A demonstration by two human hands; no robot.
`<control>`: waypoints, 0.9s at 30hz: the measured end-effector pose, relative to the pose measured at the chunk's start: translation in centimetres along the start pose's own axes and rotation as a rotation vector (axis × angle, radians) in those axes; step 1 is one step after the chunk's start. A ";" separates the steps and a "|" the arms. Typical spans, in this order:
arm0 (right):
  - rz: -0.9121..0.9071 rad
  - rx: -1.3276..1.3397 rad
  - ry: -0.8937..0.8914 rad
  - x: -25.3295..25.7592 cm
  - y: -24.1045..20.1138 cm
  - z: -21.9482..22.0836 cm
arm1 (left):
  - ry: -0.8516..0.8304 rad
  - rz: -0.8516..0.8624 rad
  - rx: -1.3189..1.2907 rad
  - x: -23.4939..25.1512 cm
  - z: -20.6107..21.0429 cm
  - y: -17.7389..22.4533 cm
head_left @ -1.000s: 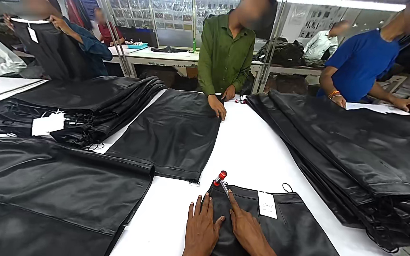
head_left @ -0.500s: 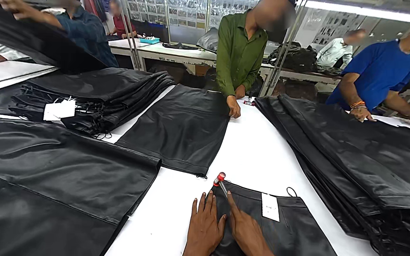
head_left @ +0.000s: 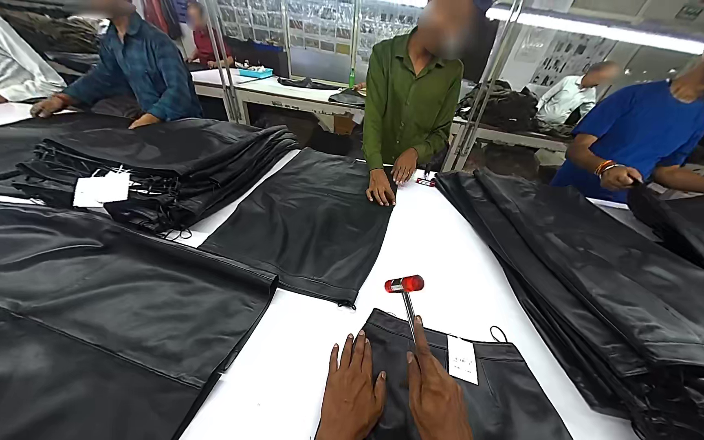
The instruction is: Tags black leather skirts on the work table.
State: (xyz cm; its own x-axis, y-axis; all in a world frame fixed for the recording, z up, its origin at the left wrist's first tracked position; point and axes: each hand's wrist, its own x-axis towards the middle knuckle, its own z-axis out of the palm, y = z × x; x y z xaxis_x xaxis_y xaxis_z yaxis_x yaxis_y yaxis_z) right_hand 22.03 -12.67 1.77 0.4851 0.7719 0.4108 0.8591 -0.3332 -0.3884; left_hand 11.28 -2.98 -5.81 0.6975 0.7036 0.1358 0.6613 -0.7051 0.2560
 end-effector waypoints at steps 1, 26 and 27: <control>0.009 -0.037 -0.075 -0.3 0.3 0.7 | -0.003 -0.004 -0.001 0.0 0.0 0.0; 0.032 0.020 -0.147 0.0 0.9 -0.2 | -0.009 -0.014 -0.006 -0.1 -0.1 0.1; 0.021 0.029 -0.047 0.1 0.9 0.3 | -0.006 -0.015 0.000 0.0 -0.1 0.1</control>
State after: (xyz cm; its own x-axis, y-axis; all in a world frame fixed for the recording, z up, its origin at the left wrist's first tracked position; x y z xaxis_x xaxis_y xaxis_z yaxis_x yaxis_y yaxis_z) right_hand 22.74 -12.75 1.21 0.4942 0.7899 0.3631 0.8434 -0.3344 -0.4205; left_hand 11.34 -3.08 -5.70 0.6890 0.7138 0.1257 0.6719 -0.6941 0.2584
